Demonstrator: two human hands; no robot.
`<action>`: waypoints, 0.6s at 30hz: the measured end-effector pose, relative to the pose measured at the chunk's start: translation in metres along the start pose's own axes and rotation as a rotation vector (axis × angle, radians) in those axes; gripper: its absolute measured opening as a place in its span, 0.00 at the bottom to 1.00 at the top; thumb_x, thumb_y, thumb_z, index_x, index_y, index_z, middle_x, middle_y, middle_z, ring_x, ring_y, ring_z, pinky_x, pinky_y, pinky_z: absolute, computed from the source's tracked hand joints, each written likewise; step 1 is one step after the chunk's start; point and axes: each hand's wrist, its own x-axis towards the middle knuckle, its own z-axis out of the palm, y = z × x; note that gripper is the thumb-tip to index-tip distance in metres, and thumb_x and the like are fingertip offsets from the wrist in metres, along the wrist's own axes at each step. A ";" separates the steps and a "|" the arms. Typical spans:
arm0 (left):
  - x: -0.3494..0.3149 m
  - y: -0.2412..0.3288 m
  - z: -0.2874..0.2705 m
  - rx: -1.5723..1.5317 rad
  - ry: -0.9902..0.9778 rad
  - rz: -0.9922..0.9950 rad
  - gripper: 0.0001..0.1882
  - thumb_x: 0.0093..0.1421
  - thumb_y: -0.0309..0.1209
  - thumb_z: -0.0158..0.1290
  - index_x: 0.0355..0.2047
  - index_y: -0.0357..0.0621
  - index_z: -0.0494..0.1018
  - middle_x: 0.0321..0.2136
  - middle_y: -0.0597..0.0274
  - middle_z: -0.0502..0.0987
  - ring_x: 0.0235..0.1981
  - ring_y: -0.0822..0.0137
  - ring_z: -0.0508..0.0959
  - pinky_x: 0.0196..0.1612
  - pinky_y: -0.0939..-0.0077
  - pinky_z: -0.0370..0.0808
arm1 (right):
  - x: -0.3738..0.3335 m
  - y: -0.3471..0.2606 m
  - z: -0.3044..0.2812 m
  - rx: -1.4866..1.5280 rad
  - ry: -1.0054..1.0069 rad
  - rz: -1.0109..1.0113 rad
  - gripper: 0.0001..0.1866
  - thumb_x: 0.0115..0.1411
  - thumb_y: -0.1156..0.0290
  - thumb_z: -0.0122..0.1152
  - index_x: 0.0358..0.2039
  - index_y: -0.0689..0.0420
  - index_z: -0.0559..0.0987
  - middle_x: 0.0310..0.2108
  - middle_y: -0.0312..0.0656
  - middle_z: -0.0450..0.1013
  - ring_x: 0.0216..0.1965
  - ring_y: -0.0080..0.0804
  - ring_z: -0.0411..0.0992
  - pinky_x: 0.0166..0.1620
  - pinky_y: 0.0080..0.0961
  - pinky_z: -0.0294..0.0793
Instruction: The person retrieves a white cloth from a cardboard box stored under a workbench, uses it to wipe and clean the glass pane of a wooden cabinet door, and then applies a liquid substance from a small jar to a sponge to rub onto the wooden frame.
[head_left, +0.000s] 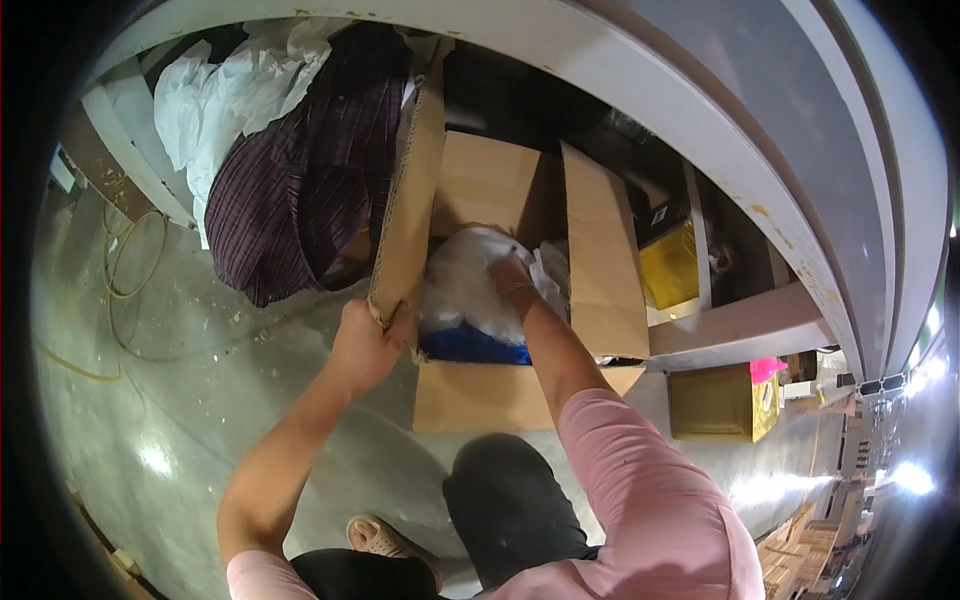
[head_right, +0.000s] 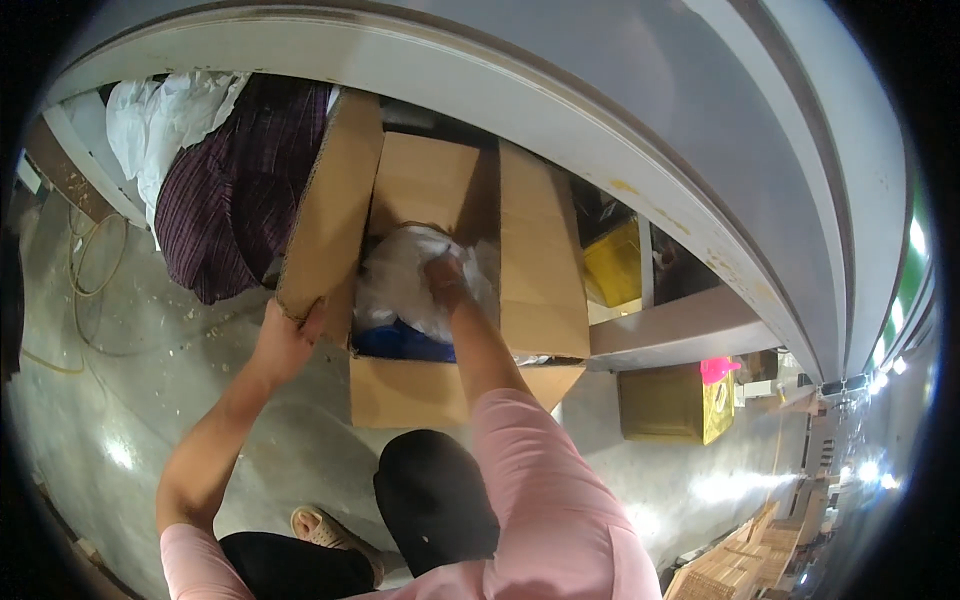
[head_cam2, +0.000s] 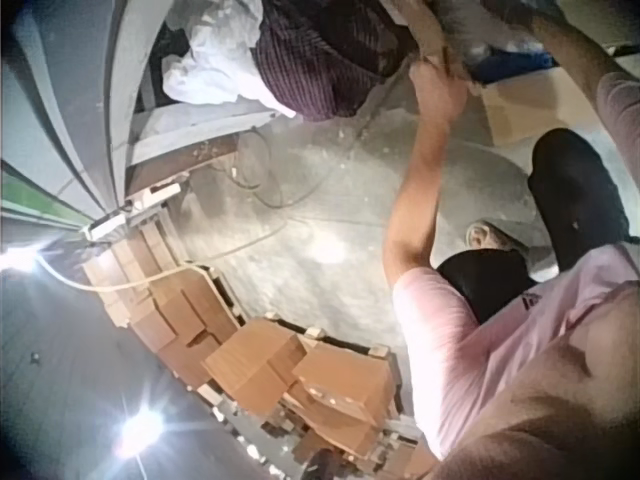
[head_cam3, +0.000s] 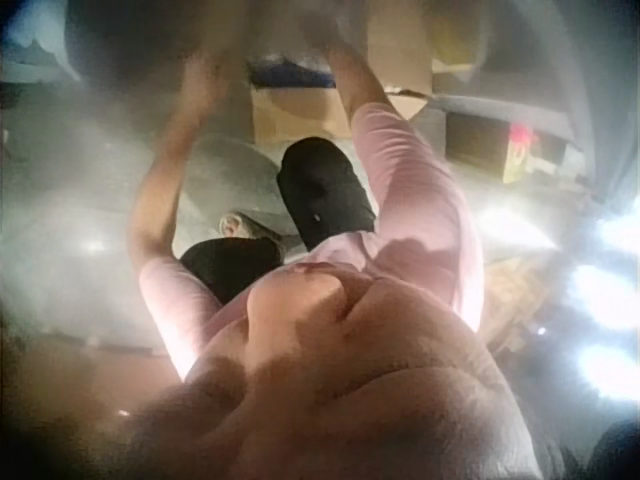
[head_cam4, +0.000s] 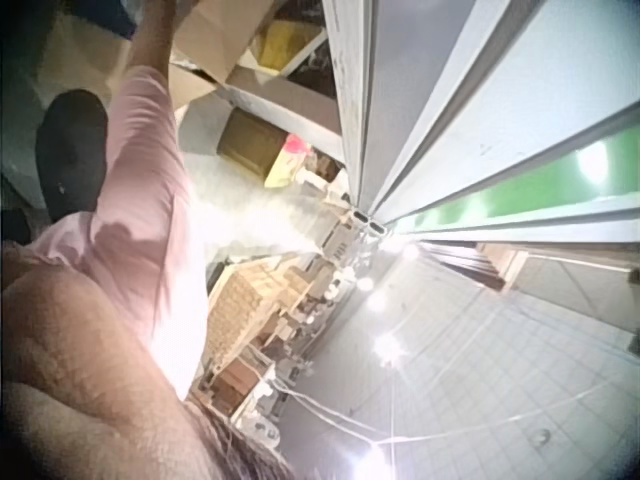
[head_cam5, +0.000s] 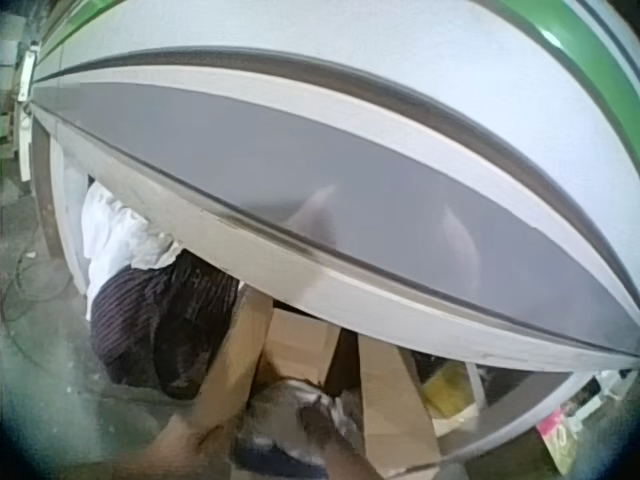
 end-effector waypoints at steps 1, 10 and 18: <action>-0.001 -0.001 -0.001 -0.027 0.009 0.035 0.10 0.64 0.27 0.50 0.30 0.30 0.74 0.20 0.42 0.75 0.20 0.48 0.71 0.28 0.61 0.72 | 0.001 0.004 0.003 0.027 0.010 0.032 0.18 0.59 0.63 0.54 0.48 0.51 0.83 0.52 0.46 0.77 0.60 0.50 0.68 0.67 0.62 0.44; 0.000 -0.003 0.000 -0.075 -0.016 0.018 0.07 0.64 0.25 0.49 0.35 0.33 0.73 0.22 0.42 0.74 0.20 0.49 0.69 0.29 0.64 0.72 | 0.010 0.016 0.032 0.183 0.060 0.100 0.19 0.59 0.62 0.55 0.49 0.52 0.82 0.52 0.47 0.76 0.59 0.49 0.68 0.65 0.58 0.50; -0.004 -0.002 -0.003 0.076 -0.072 -0.019 0.11 0.64 0.19 0.47 0.47 0.34 0.71 0.34 0.57 0.76 0.35 0.67 0.74 0.39 0.73 0.74 | 0.010 0.021 0.039 0.239 0.055 0.103 0.20 0.59 0.61 0.55 0.50 0.53 0.81 0.53 0.48 0.75 0.59 0.48 0.69 0.63 0.55 0.55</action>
